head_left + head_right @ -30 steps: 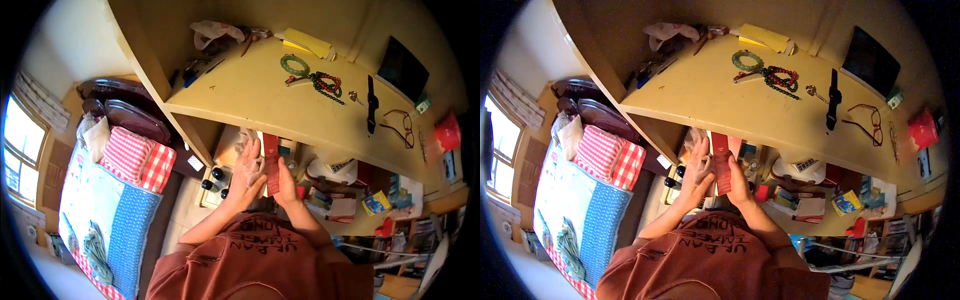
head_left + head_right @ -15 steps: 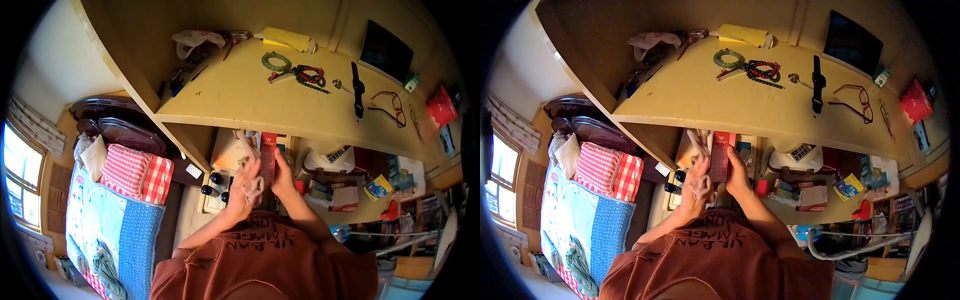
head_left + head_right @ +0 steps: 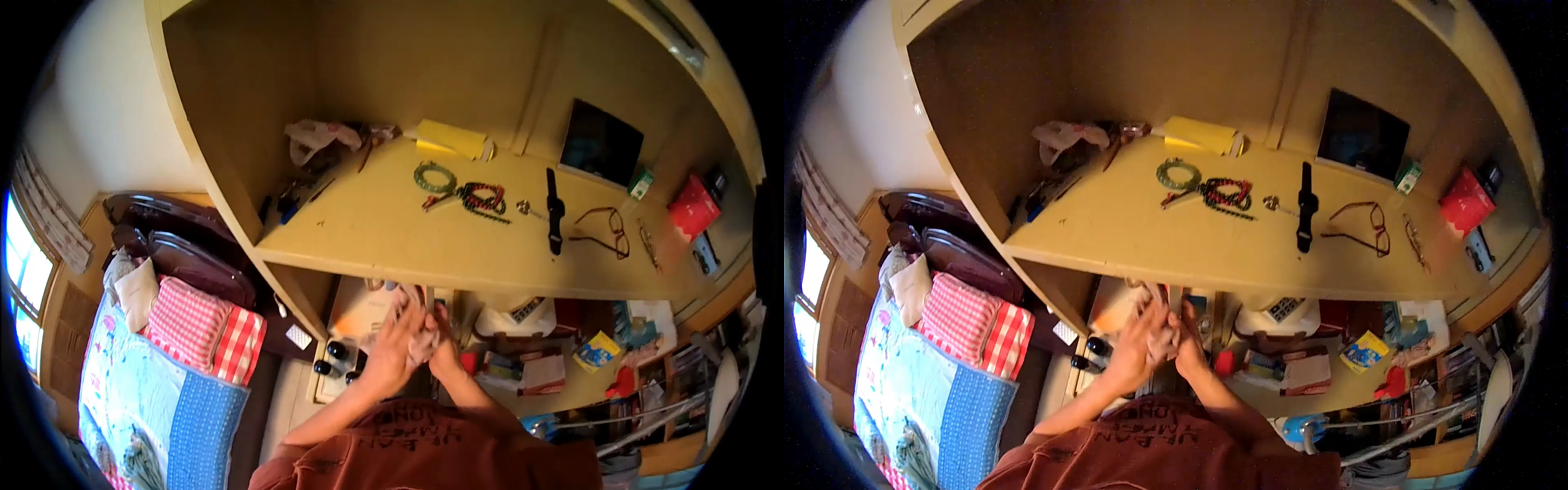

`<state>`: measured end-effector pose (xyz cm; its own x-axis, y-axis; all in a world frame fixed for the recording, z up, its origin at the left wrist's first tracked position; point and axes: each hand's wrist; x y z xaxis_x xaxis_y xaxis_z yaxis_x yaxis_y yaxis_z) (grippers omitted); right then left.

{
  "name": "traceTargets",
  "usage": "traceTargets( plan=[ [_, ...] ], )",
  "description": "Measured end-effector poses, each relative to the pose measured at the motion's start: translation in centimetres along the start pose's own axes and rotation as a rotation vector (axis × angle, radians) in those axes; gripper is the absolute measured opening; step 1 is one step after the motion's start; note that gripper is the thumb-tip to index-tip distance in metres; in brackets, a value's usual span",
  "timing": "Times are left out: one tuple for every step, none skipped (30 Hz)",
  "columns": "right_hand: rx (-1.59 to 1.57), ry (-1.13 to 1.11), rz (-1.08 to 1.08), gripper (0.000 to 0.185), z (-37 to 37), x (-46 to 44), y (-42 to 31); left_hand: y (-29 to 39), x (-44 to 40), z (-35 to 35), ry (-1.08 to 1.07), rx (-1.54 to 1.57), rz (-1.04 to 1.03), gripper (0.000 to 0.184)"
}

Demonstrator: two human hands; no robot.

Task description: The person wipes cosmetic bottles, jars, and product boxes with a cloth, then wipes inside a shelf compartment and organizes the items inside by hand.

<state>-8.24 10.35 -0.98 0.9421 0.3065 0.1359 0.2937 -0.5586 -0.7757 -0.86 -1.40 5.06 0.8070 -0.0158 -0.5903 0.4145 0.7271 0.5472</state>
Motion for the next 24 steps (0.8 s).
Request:
traceTargets(
  plan=[
    [-0.079,-0.058,-0.017,0.045,1.3,-0.9,0.2,-0.2,1.2,-0.8,-0.077,-0.025,-0.032,0.059],
    [-0.159,-0.118,-0.037,0.045,2.8,-2.2,1.0,-0.7,2.2,-1.6,-0.154,-0.055,-0.064,0.065],
    [-0.269,0.009,-0.132,0.047,3.1,-2.9,1.0,-0.2,2.8,-1.7,-0.148,0.02,-0.033,0.074],
    [-0.28,-0.174,-0.077,0.049,3.4,-3.4,0.8,-0.3,3.6,-2.1,-0.156,0.083,-0.01,0.073],
    [-0.268,-0.175,-0.06,0.047,3.7,-3.4,0.5,-0.2,4.1,-2.2,-0.162,0.091,0.01,0.069],
    [-0.254,-0.176,-0.044,0.045,2.7,-2.9,-0.8,-0.2,4.4,-2.2,-0.168,0.1,0.033,0.064],
    [-0.248,-0.178,-0.05,0.045,2.3,-3.0,-1.1,0.3,4.1,-1.7,-0.163,0.102,0.038,0.064],
    [-0.22,-0.101,-0.042,0.044,2.0,-2.9,-1.2,1.1,3.7,-0.9,-0.103,0.59,0.454,0.062],
    [-0.189,-0.02,-0.039,0.044,1.6,-2.6,-1.3,0.0,4.0,-1.2,0.017,0.637,0.471,0.058],
    [-0.185,0.024,-0.109,0.044,1.0,-2.1,-1.7,-1.0,4.3,-1.6,0.139,0.681,0.479,0.054],
    [-0.154,-0.003,-0.075,0.045,0.4,-1.8,-1.9,-2.1,4.6,-2.0,0.259,0.72,0.478,0.05],
    [-0.119,-0.029,-0.047,0.045,-0.1,-1.5,-1.8,-2.3,3.5,-1.7,0.39,0.722,0.571,0.045],
    [-0.082,-0.021,-0.032,0.049,0.2,-1.7,-1.1,-2.3,2.4,-1.1,0.387,0.923,0.593,0.044],
    [-0.069,0.033,-0.057,0.053,-0.1,-1.5,-0.9,-2.2,1.8,-0.5,0.388,1.125,0.612,0.044],
    [-0.041,0.063,-0.072,0.055,-0.9,-0.9,-1.3,-2.9,2.1,-0.5,0.281,1.172,0.651,0.046],
    [-0.015,0.085,-0.078,0.057,-1.7,-0.6,-1.7,-3.3,2.3,-0.6,0.173,1.218,0.674,0.048],
    [0.038,0.034,-0.029,0.059,-1.2,-1.3,-1.5,-2.9,2.5,-0.8,0.121,1.152,0.657,0.055],
    [0.051,0.026,-0.044,0.059,-1.4,-1.3,-1.8,-2.2,2.6,-1.4,0.147,1.165,0.637,0.062],
    [0.127,0.002,-0.044,0.06,-1.7,-1.2,-2.0,-1.7,2.7,-1.5,0.164,1.171,0.623,0.065],
    [0.201,-0.021,-0.042,0.061,-2.1,-0.9,-2.2,-1.4,2.9,-1.3,0.177,1.176,0.61,0.069],
    [0.258,-0.049,-0.054,0.059,-2.5,-0.4,-2.5,-1.2,3.3,-0.9,0.189,1.175,0.622,0.069],
    [0.263,-0.051,-0.067,0.059,-2.3,0.0,-2.2,-1.2,3.7,-0.6,0.189,1.137,0.63,0.07],
    [0.305,-0.105,-0.086,0.057,-1.9,0.3,-2.0,-1.1,4.0,-0.3,0.189,1.101,0.633,0.07],
    [0.347,-0.16,-0.105,0.056,-2.0,0.7,-2.1,-1.1,4.6,0.1,0.197,1.103,0.637,0.07]
  ],
)
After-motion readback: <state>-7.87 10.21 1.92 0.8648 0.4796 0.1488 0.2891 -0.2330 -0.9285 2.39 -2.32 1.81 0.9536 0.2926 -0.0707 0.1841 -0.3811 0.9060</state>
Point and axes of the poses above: each hand's wrist, its own x-axis away from the middle knuckle, its own z-axis out of the back of the hand, y = z × x, and after that the axes turned 6 degrees about y, right-handed
